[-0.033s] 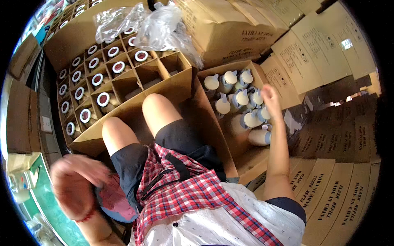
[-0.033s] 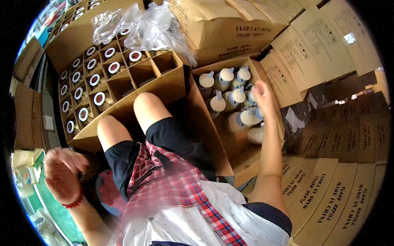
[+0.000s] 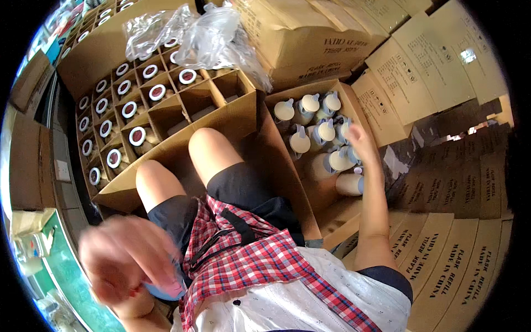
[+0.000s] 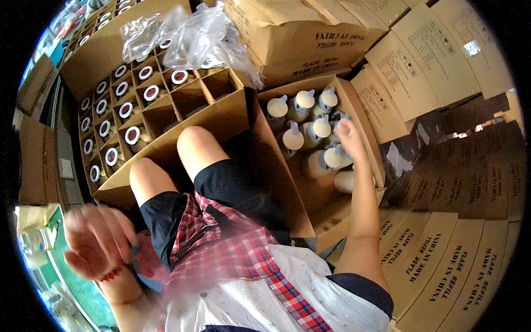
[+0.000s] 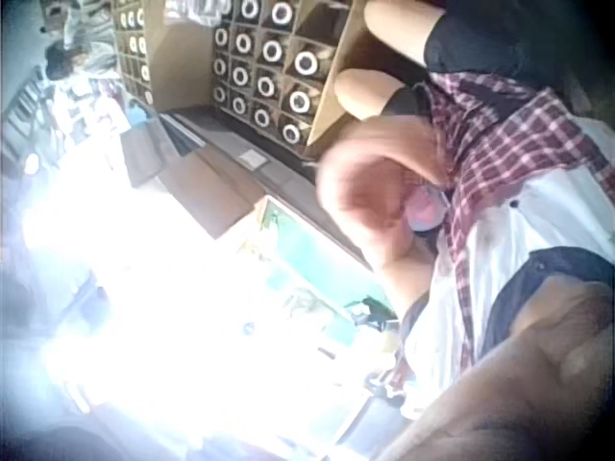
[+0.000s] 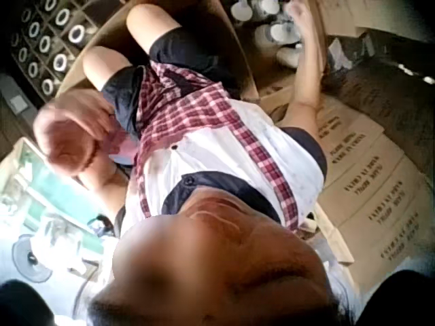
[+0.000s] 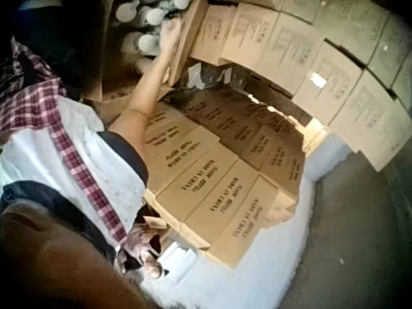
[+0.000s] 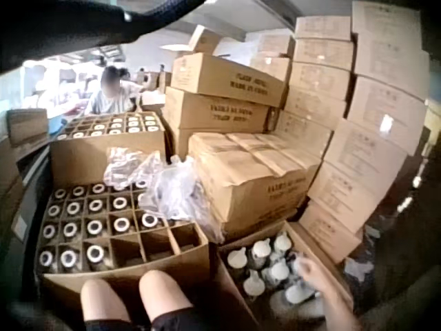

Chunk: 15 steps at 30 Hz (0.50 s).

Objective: The person assembles beige flasks by inserting metal strainers into the bodies and screwing on grey lids. The person handles the flasks one at a time, placing them into plastic bags and then into a cardboard box.

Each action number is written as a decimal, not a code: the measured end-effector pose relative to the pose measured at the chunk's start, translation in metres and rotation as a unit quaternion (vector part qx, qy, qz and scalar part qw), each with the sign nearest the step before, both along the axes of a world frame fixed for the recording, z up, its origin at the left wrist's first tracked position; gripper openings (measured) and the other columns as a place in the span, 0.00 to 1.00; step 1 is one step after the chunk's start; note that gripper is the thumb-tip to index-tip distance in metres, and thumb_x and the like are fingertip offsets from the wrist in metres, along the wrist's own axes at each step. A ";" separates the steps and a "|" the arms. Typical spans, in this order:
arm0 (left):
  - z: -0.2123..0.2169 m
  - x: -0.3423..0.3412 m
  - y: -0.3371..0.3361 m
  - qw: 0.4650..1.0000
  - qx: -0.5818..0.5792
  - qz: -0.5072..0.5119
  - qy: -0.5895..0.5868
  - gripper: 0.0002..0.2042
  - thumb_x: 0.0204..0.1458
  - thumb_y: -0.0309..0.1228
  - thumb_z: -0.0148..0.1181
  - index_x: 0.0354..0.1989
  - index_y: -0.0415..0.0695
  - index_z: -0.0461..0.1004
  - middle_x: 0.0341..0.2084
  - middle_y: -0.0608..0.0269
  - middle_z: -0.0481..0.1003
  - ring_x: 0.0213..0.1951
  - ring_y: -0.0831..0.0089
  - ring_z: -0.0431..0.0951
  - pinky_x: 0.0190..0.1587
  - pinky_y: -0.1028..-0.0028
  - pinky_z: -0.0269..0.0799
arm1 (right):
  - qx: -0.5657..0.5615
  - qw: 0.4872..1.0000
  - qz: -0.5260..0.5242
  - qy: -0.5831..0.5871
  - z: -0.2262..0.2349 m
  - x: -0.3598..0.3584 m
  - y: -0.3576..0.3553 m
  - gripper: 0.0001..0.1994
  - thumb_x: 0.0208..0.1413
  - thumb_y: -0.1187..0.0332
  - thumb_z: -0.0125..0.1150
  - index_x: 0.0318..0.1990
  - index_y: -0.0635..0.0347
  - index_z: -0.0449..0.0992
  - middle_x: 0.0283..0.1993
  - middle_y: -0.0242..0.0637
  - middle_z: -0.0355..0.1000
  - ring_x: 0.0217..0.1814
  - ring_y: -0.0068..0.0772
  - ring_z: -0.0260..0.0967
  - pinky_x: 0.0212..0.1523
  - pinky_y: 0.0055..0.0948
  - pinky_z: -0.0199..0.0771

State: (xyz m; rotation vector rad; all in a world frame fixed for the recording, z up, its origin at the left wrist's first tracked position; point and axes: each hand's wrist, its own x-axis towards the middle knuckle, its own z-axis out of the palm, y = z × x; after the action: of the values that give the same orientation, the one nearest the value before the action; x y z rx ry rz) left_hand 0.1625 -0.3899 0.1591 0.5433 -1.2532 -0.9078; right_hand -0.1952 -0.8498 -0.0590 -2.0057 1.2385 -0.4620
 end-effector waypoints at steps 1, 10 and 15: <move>0.018 -0.018 -0.016 0.994 -0.022 -0.111 0.004 0.18 0.62 0.46 0.42 0.42 0.44 0.72 0.30 0.48 0.74 0.26 0.60 0.74 0.29 0.64 0.70 | 0.050 0.994 0.007 0.093 -0.040 -0.013 -0.007 0.35 0.51 0.53 0.64 0.61 0.68 0.63 0.60 0.49 0.65 0.61 0.40 0.64 0.61 0.33 0.62; 0.080 -0.078 -0.082 0.953 -0.215 -0.208 0.046 0.10 0.59 0.35 0.50 0.45 0.57 0.77 0.17 0.71 0.69 0.14 0.81 0.62 0.17 0.76 0.60 | 0.028 0.954 -0.099 0.280 -0.201 -0.068 -0.019 0.60 0.36 0.37 0.68 0.71 0.58 0.40 0.74 0.52 0.39 0.75 0.55 0.36 0.71 0.46 0.42; 0.110 -0.078 -0.067 0.937 -0.239 -0.237 -0.097 0.12 0.58 0.30 0.48 0.43 0.48 0.79 0.23 0.69 0.71 0.21 0.80 0.68 0.23 0.78 0.65 | 0.048 0.934 -0.155 0.318 -0.199 -0.040 0.003 0.52 0.38 0.48 0.70 0.71 0.45 0.45 0.70 0.49 0.51 0.71 0.54 0.49 0.68 0.45 0.52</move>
State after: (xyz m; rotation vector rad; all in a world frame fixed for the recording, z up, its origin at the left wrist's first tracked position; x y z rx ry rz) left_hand 0.0841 -0.4573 0.2688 -0.0697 -1.7615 -0.9094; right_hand -0.2349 -0.8472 -0.2576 -1.9419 1.9446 0.1313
